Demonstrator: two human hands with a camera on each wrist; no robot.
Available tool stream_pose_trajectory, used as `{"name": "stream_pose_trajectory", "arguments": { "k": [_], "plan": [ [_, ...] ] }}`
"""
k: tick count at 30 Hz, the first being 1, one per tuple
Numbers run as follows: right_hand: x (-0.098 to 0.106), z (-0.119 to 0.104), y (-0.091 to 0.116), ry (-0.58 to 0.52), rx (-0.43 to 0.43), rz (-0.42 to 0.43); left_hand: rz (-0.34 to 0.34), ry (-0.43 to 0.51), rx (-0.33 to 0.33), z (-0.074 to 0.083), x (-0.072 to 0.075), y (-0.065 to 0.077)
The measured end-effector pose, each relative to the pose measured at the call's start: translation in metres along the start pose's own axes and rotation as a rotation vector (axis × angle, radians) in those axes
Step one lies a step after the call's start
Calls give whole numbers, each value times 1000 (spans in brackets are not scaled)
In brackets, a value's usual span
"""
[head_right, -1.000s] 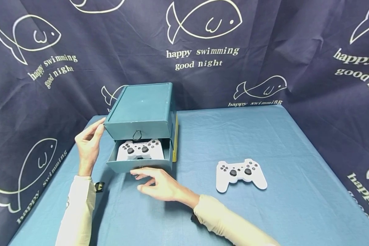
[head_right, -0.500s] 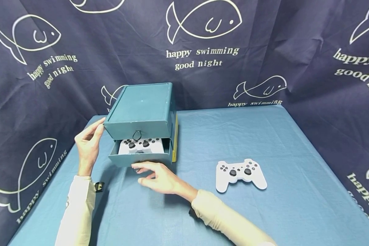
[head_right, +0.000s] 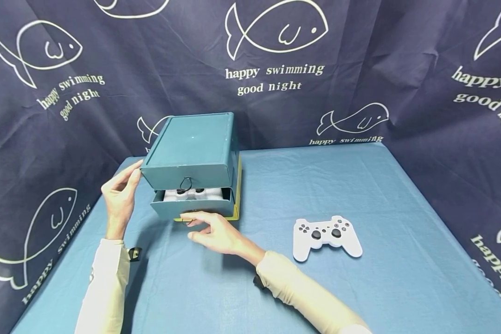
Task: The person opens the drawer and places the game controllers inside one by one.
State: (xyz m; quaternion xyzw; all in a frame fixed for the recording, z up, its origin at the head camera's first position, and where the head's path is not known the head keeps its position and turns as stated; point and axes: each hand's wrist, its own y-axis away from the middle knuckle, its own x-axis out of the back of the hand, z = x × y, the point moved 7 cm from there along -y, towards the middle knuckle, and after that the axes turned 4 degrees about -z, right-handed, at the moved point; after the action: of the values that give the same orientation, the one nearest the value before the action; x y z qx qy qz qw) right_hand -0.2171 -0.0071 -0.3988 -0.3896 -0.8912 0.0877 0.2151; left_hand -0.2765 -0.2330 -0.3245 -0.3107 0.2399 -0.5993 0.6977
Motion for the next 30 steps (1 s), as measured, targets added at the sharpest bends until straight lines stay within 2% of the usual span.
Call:
{"name": "stream_pose_trajectory", "arguments": {
  "k": [16, 30],
  "plan": [
    [9, 8, -8, 6, -14, 24, -2, -47, -8, 1, 1, 0],
    [13, 9, -12, 59, -22, 40, -1, -6, -13, 1, 0, 0]
  ]
}}
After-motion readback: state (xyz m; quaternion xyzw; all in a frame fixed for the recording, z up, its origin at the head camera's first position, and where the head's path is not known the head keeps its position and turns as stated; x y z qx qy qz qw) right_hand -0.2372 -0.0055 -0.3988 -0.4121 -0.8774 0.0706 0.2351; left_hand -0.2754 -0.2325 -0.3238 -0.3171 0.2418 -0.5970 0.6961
